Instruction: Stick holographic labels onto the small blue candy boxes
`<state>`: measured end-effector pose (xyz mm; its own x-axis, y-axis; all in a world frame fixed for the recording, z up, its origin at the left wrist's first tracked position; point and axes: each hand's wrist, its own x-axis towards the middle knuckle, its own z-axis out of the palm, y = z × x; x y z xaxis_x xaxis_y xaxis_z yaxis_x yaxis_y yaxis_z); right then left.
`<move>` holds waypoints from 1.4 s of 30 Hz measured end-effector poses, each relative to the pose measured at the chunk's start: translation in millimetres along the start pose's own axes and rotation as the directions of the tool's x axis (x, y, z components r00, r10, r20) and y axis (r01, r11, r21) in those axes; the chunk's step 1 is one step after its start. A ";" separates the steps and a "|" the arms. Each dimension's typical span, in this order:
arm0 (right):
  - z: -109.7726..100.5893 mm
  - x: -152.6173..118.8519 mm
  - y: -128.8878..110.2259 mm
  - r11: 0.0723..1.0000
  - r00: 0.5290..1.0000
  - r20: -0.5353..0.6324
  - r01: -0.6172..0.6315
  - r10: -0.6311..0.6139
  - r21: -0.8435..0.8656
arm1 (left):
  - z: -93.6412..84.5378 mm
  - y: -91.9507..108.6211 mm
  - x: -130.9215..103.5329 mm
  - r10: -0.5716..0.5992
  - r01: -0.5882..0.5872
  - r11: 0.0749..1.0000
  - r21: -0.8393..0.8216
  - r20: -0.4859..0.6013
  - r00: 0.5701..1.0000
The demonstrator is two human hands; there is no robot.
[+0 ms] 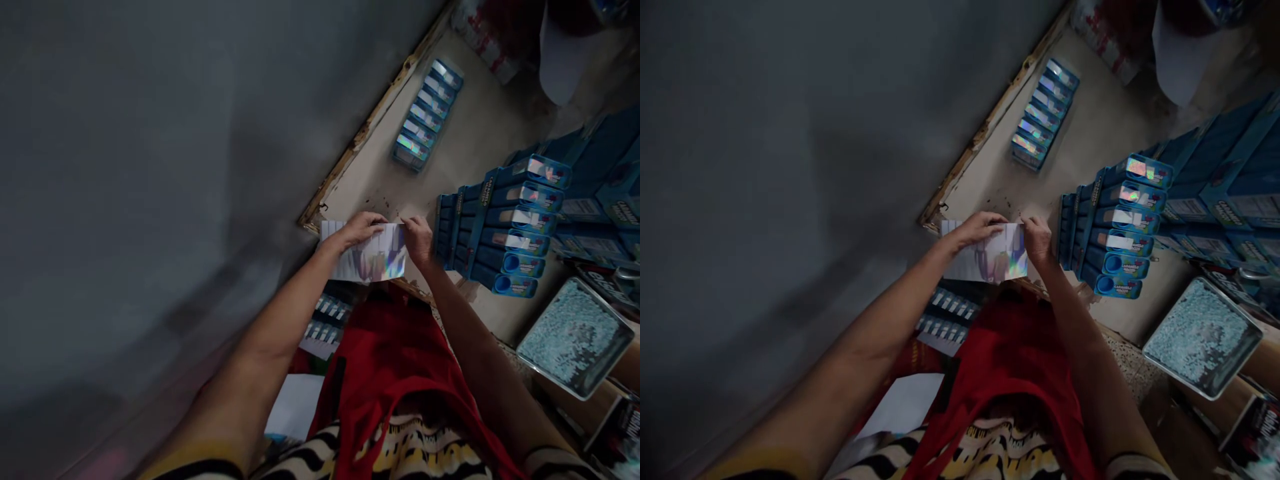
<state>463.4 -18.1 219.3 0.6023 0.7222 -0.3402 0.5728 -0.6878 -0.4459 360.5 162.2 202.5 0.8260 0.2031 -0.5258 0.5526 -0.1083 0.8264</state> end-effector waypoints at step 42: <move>-27.7 -47.0 -3.4 0.937 0.965 -0.251 0.154 -0.075 0.313 | 32.1 35.3 -56.9 0.237 -0.206 0.963 0.172 -0.187 0.953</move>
<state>448.5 -51.7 259.7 0.6779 0.7300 -0.0872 0.4555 -0.5102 -0.7295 336.6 115.6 255.1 0.8978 0.3499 -0.2675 0.3815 -0.3140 0.8694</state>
